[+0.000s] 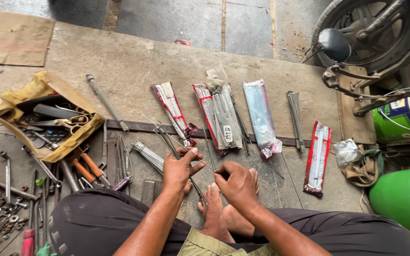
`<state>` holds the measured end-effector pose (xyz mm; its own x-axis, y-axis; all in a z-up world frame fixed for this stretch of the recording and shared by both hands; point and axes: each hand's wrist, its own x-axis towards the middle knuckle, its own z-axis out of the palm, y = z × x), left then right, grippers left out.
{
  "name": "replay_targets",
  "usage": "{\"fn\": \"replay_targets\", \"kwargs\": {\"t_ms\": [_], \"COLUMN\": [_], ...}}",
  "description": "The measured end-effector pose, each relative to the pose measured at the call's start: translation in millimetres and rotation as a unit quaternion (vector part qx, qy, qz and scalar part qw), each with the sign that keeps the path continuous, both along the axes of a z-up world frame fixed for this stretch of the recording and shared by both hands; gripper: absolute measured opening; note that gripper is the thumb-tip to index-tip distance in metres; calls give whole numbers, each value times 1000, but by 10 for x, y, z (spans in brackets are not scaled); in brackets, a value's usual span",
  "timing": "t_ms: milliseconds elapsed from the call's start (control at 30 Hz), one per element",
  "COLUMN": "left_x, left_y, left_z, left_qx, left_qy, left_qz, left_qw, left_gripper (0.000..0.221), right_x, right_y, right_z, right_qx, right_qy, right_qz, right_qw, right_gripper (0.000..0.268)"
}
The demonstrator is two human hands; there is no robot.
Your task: The person sorts and examines bicycle spokes by hand, picking up the metal rods, checking the threaded ends, and grouping them together on the floor.
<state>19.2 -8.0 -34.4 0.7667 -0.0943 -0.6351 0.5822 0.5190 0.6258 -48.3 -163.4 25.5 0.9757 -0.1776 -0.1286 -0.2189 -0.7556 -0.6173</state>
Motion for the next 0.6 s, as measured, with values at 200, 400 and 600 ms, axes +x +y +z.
{"fn": "replay_targets", "kwargs": {"t_ms": [200, 400, 600], "left_x": [-18, -16, -35], "left_y": [-40, -29, 8], "left_z": [-134, -41, 298], "left_qx": [7, -43, -113], "left_qy": [-19, -28, -38], "left_qz": [19, -18, -123], "left_qw": [1000, 999, 985], "left_gripper": [13, 14, 25], "right_x": [-90, -52, -91], "right_y": [-26, -346, -472], "right_z": [-297, -496, -438], "right_qx": [9, 404, 565], "right_qy": [28, 239, 295], "right_qz": [14, -6, -44], "right_qw": [999, 883, 769], "right_gripper": [16, 25, 32]}}
